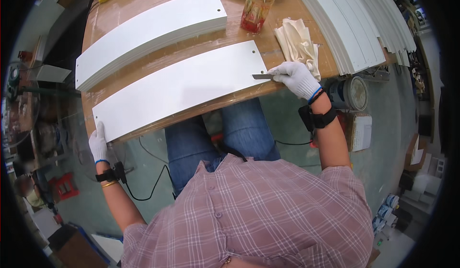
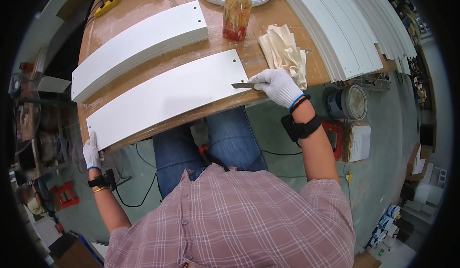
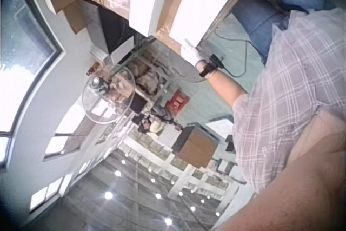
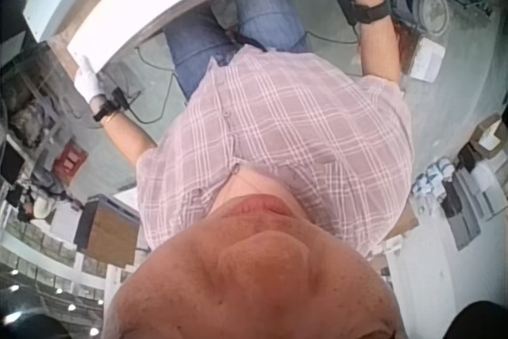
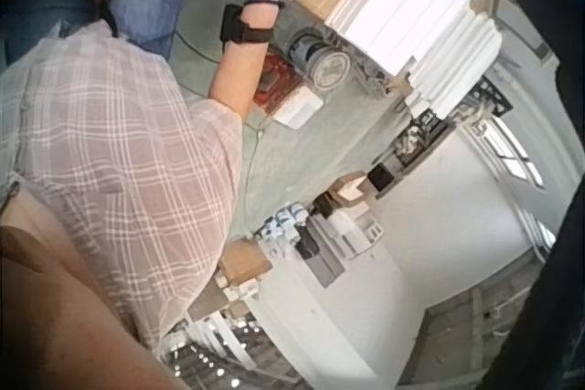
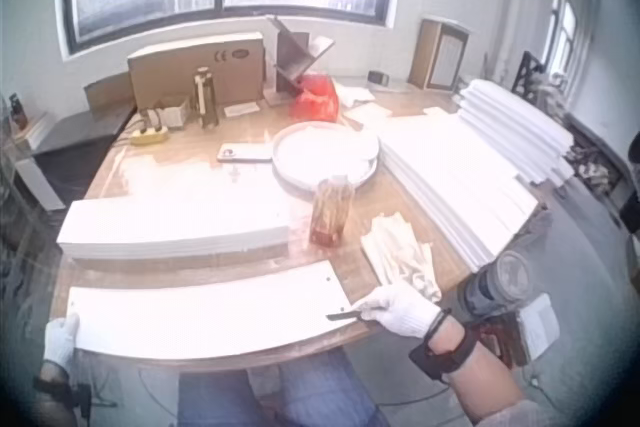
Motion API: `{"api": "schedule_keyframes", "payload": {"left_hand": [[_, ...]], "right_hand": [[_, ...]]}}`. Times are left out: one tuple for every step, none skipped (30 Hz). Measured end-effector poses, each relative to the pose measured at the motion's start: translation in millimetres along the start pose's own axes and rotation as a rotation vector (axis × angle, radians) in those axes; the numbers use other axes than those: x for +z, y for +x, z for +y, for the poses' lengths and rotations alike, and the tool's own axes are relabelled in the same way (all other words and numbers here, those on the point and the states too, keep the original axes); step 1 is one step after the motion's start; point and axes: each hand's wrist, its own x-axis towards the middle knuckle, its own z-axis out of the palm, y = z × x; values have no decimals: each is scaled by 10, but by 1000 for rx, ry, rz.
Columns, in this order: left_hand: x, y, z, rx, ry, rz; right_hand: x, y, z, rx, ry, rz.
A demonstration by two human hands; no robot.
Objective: The recorder is cleaning, scraping, and sanding white furniture panels at a workshop workbench.
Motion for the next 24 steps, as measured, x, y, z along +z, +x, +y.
{"api": "schedule_keyframes", "payload": {"left_hand": [[6,12,-4,4,-5,0],[15,14,-9,7,-10,0],[27,7,-15,6,-9,-2],[32,4,-17,9,-4,20],[35,-1,-20,12,-1,43],[38,-5,-25,11,1,44],[34,-4,-23,4,-10,32],[32,-1,-24,-3,-20,20],[28,9,-30,-3,-21,21],[20,17,-42,-1,-9,23],[14,22,-54,1,3,25],[11,21,-66,0,2,25],[14,24,-73,3,14,40],[19,27,-79,7,26,54],[29,32,-86,8,26,51],[35,47,-87,18,12,50],[39,60,-85,29,-2,50],[39,71,-82,29,-3,52],[38,65,-90,17,6,51],[35,61,-98,4,16,51],[26,57,-99,2,13,54],[5,47,-88,-5,22,50],[-14,37,-82,-12,31,47],[-10,27,-91,-15,29,55]], "right_hand": [[6,-4,8,6,67,30],[12,4,19,11,135,61],[43,63,77,-66,66,133],[54,89,55,-66,67,131],[59,109,21,-88,62,161],[65,117,5,-110,57,192],[83,89,15,-123,52,199],[74,48,28,-125,52,199],[58,0,47,-117,26,151],[51,-46,43,-109,-1,102],[17,-90,-9,-82,-17,65],[25,-73,-8,-83,-17,64],[37,-54,-1,-88,5,97],[49,-28,8,-93,26,129],[61,9,22,-99,-8,163],[72,16,26,-101,-9,164],[83,16,25,-89,4,167],[90,11,16,-77,16,170],[79,-39,2,-93,-9,134],[80,-77,-33,-96,-11,132],[81,-108,-69,-97,-13,109],[78,-114,-91,-100,-15,87],[69,-95,-90,-144,-58,85],[66,-106,-103,-153,-59,82]]}}
